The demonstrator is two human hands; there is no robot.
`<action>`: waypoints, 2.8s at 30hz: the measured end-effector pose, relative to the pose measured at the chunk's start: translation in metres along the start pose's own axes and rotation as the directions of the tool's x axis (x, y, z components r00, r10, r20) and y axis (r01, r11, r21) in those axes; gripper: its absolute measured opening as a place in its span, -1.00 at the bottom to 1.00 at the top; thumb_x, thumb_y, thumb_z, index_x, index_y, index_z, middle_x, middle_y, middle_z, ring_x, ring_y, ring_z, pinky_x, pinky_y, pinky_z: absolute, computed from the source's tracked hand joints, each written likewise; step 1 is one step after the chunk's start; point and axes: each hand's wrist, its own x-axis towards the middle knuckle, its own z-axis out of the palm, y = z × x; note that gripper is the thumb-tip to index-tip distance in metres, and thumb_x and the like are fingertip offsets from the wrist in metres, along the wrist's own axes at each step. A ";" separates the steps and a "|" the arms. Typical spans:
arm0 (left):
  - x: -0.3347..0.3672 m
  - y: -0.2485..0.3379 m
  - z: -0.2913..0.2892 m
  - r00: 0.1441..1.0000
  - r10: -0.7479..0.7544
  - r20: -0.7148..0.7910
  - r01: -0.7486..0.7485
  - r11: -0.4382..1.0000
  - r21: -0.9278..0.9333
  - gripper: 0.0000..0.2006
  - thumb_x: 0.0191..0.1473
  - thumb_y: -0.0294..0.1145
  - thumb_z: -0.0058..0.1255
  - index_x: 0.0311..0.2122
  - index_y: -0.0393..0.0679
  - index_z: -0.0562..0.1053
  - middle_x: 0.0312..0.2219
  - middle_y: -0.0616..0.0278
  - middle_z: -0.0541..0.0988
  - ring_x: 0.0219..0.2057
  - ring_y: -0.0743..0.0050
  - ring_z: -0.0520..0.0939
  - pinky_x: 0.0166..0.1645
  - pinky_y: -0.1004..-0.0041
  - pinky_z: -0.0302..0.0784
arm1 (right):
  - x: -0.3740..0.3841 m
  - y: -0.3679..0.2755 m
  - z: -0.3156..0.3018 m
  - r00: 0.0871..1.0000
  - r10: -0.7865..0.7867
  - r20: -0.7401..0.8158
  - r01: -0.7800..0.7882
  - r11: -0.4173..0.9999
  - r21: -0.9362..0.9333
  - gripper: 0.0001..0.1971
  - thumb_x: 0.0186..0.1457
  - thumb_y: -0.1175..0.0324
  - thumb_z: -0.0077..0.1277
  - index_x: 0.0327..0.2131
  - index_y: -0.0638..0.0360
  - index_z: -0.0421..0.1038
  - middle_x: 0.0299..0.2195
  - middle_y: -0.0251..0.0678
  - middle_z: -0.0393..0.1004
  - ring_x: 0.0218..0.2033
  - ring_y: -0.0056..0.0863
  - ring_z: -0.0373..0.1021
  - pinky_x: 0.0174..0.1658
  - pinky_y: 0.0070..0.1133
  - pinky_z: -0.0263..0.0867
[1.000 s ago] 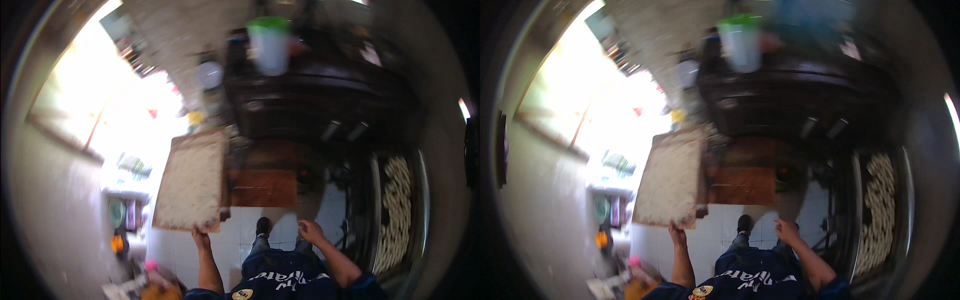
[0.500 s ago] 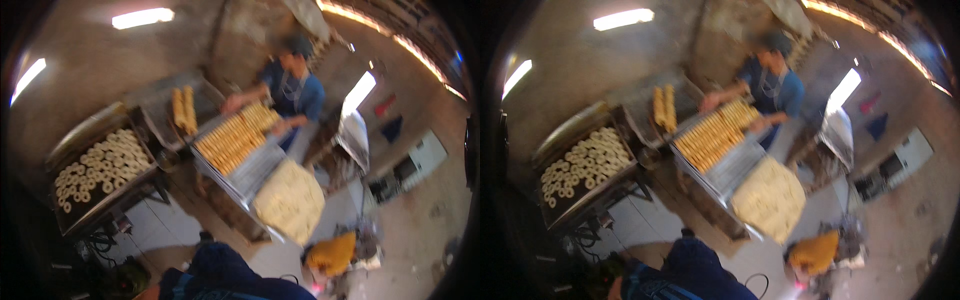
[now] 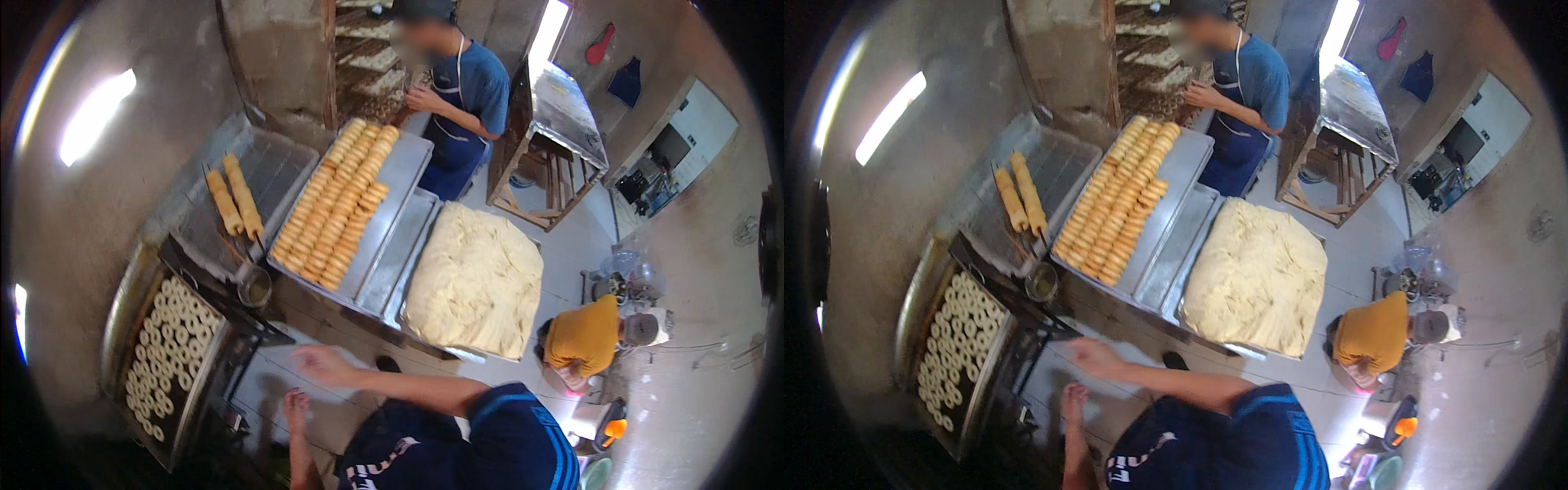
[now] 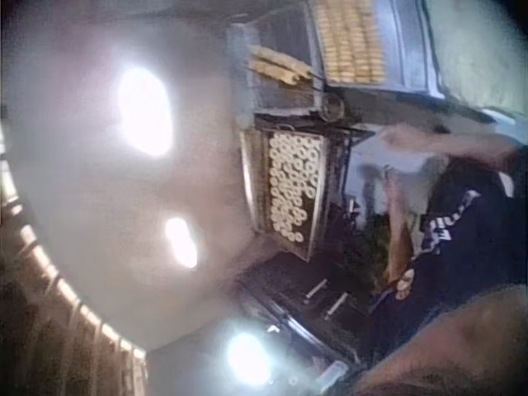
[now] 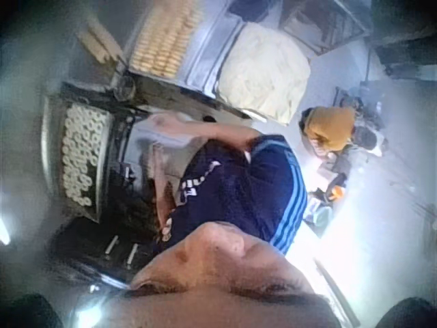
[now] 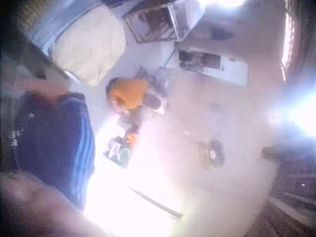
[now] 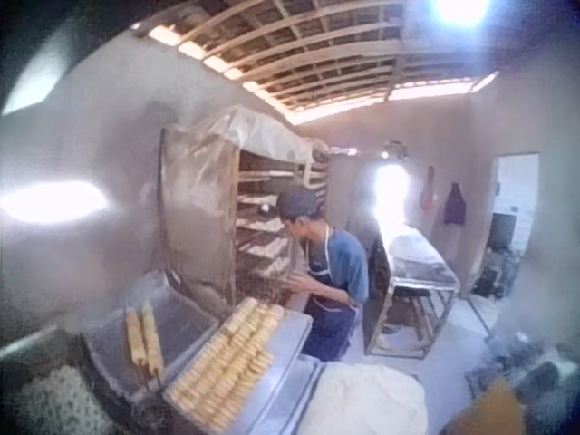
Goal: The person arranges ring-shaped doughnuts on a baking tray using a long metal skewer. They transfer doughnuts from a wooden board to the tray, then use the skewer to pick up and place multiple doughnuts in neat rows. The person also adjusts the positions of doughnuts on the tray with their hands.
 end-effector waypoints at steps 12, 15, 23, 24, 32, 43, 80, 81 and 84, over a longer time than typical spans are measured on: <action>0.064 0.060 0.203 0.939 -0.222 0.262 0.124 0.931 0.343 -0.65 0.54 -0.17 0.00 0.20 -0.21 0.53 -0.07 0.08 0.70 -0.05 0.29 0.77 0.00 0.40 0.68 | -0.130 0.081 -0.293 0.501 0.362 -0.786 -0.346 0.916 0.201 -0.81 0.45 0.37 0.06 -0.03 0.20 0.61 -0.35 -0.34 0.64 -0.35 -0.62 0.54 -0.30 -0.60 0.48; 0.064 0.057 0.192 0.930 -0.229 0.287 0.109 0.919 0.378 -0.63 0.54 -0.15 0.00 0.21 -0.20 0.52 -0.05 0.06 0.71 -0.04 0.27 0.77 0.04 0.38 0.68 | -0.093 0.096 -0.255 0.540 0.473 -0.696 -0.374 0.876 0.305 -0.80 0.45 0.38 0.03 -0.02 0.22 0.60 -0.36 -0.33 0.63 -0.35 -0.61 0.53 -0.31 -0.58 0.49; 0.057 0.096 0.118 0.952 -0.224 0.208 0.143 0.927 0.346 -0.59 0.55 -0.06 -0.03 0.25 -0.14 0.49 -0.02 0.05 0.69 0.00 0.20 0.76 0.08 0.27 0.68 | -0.019 0.067 -0.150 0.780 0.445 -0.440 -0.355 0.894 0.274 -0.78 0.45 0.33 0.07 0.01 0.20 0.60 -0.37 -0.38 0.62 -0.39 -0.62 0.52 -0.30 -0.55 0.46; 0.055 0.098 0.108 0.959 -0.207 0.196 0.136 0.936 0.323 -0.59 0.54 -0.06 -0.02 0.25 -0.14 0.49 -0.02 0.05 0.68 -0.01 0.20 0.76 0.08 0.27 0.68 | -0.016 0.067 -0.143 0.794 0.406 -0.452 -0.336 0.913 0.230 -0.78 0.45 0.32 0.06 0.01 0.19 0.60 -0.37 -0.39 0.61 -0.40 -0.63 0.51 -0.30 -0.55 0.45; 0.054 0.103 0.054 0.951 -0.199 0.236 0.136 0.957 0.257 -0.60 0.52 -0.09 0.04 0.21 -0.19 0.50 -0.07 0.09 0.70 -0.07 0.25 0.76 0.07 0.28 0.69 | -0.013 0.057 -0.097 0.697 0.542 -0.469 -0.459 0.840 0.289 -0.75 0.47 0.32 0.03 0.06 0.22 0.55 -0.31 -0.39 0.59 -0.31 -0.65 0.49 -0.31 -0.58 0.47; 0.088 0.123 0.082 0.920 -0.191 0.341 0.082 0.947 0.310 -0.63 0.53 -0.11 0.02 0.18 -0.18 0.53 -0.08 0.12 0.71 -0.09 0.34 0.76 0.03 0.33 0.68 | -0.022 0.019 -0.140 0.634 0.461 -0.621 -0.272 0.885 0.379 -0.76 0.52 0.30 0.01 0.10 0.17 0.54 -0.27 -0.38 0.61 -0.40 -0.66 0.46 -0.28 -0.61 0.46; 0.053 0.245 0.304 0.999 0.034 0.022 -0.032 0.994 -0.102 -0.39 0.56 0.09 -0.15 0.40 -0.23 0.33 0.26 -0.03 0.51 0.18 0.03 0.61 0.28 0.06 0.54 | 0.118 -0.034 -0.548 0.784 0.105 -0.612 0.465 0.554 0.691 -0.42 0.56 0.06 -0.05 0.47 0.16 0.23 0.43 -0.17 0.37 0.40 -0.17 0.36 0.44 -0.10 0.32; 0.051 0.261 0.309 0.998 0.055 0.041 -0.044 0.972 -0.232 -0.35 0.57 0.14 -0.20 0.45 -0.20 0.29 0.34 -0.07 0.43 0.26 -0.06 0.55 0.36 0.00 0.47 | 0.109 -0.036 -0.514 0.800 0.140 -0.584 0.430 0.545 0.719 -0.42 0.56 0.05 -0.04 0.47 0.13 0.24 0.41 -0.19 0.40 0.38 -0.20 0.39 0.42 -0.11 0.34; 0.030 0.269 0.288 0.997 0.070 0.046 -0.038 0.864 -0.501 -0.28 0.56 0.25 -0.36 0.50 -0.13 0.23 0.41 0.02 0.38 0.40 0.01 0.42 0.49 -0.08 0.27 | 0.085 -0.037 -0.410 0.853 0.233 -0.467 0.285 0.542 0.790 -0.46 0.55 0.02 -0.03 0.41 0.08 0.33 0.34 -0.22 0.47 0.30 -0.25 0.46 0.36 -0.14 0.40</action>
